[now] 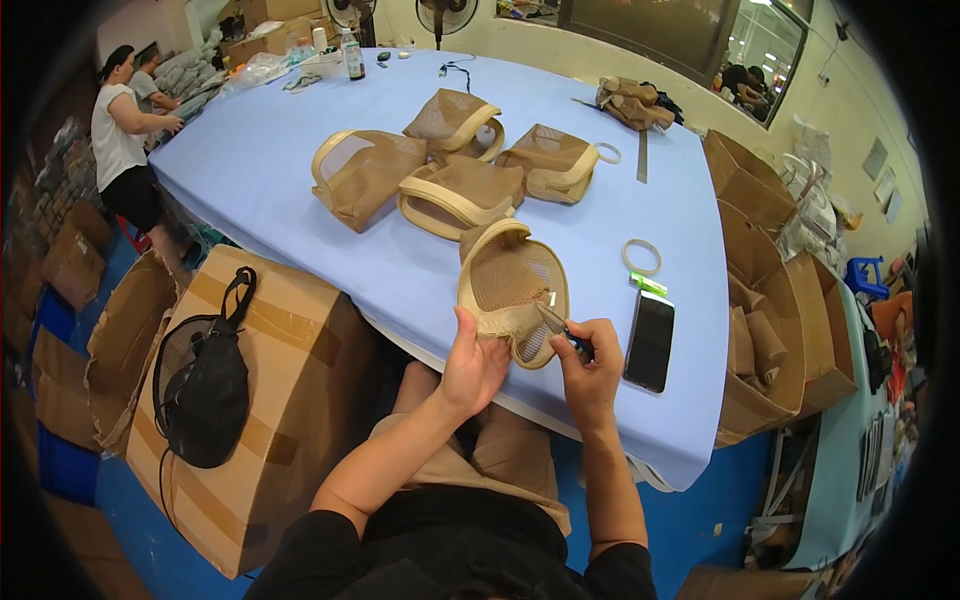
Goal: Trimming loose threads and attaching hardware to small mesh bags.
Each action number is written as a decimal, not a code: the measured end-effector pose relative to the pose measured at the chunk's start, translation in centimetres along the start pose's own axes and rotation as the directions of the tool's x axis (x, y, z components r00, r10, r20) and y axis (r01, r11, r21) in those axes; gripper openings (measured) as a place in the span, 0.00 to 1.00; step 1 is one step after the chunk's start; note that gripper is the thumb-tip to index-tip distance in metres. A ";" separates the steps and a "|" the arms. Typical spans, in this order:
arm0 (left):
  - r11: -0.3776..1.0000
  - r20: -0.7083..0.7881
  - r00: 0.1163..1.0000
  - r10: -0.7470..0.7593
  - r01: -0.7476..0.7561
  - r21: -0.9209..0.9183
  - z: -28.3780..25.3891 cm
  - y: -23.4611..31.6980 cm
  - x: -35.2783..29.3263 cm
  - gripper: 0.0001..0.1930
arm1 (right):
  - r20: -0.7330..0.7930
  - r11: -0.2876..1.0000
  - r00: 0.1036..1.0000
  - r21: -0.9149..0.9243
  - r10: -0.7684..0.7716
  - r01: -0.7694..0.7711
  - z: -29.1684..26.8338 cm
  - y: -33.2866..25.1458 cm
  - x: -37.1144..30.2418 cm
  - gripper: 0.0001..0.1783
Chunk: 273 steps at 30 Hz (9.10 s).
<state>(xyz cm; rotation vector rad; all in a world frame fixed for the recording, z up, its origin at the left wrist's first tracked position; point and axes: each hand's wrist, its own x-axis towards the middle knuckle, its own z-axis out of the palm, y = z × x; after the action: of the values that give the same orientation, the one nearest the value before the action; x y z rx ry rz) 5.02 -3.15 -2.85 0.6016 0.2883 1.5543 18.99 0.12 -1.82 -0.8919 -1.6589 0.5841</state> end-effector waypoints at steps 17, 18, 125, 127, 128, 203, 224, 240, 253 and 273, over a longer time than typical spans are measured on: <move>0.911 0.076 0.997 -0.019 -0.014 0.412 -2.0 0.7 0.1 0.39 | 0.159 0.997 0.986 -0.046 -0.051 0.059 -1.0 -1.8 0.1 0.20; 0.911 0.074 0.997 -0.018 -0.014 0.413 -2.0 0.4 0.0 0.39 | 0.159 0.992 0.980 -0.022 -0.123 0.128 -0.5 -1.9 0.2 0.21; 0.993 0.150 0.986 -0.072 0.084 -0.077 0.1 1.8 -0.6 0.42 | 0.367 0.995 0.928 -0.058 -0.057 0.084 -1.8 -3.1 -0.9 0.26; 0.992 0.141 0.987 -0.080 0.093 -0.089 0.5 1.9 -0.8 0.42 | 0.370 0.993 0.925 -0.053 -0.082 0.109 -1.6 -3.3 -1.2 0.26; 0.990 0.132 0.987 -0.087 0.100 -0.100 0.5 2.0 -0.8 0.42 | 0.379 0.995 0.922 -0.030 -0.081 0.100 -1.4 -3.1 -1.4 0.25; 0.832 -0.107 0.974 -0.200 0.226 0.507 0.0 -0.2 1.4 0.23 | 0.274 0.818 0.898 0.381 0.345 -0.430 -1.5 1.1 1.5 0.03; 0.938 -0.099 0.965 -0.243 0.260 0.231 -0.8 -0.5 2.1 0.11 | 0.281 0.970 0.944 -0.121 -0.172 0.213 -1.7 0.8 0.6 0.14; 0.933 -0.151 0.963 -0.225 0.258 0.250 -1.3 -1.3 1.7 0.08 | 0.290 0.950 0.941 -0.198 -0.177 0.240 -2.1 0.4 -0.6 0.16; 0.981 -0.180 0.984 -0.010 0.044 0.188 0.7 -4.9 0.2 0.08 | -0.015 0.999 1.000 -0.030 0.027 -0.028 -1.4 2.2 -2.5 0.10; 0.978 -0.183 0.983 -0.031 0.067 0.198 0.3 -5.4 0.6 0.09 | 0.007 0.979 0.992 0.161 0.124 -0.123 -1.4 2.5 -1.9 0.05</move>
<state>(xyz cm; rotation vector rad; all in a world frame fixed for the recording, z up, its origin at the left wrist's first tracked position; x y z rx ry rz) 9.78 -2.16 -5.35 0.6089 0.6008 1.5441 21.19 0.00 -4.47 -0.8807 -1.5370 0.7906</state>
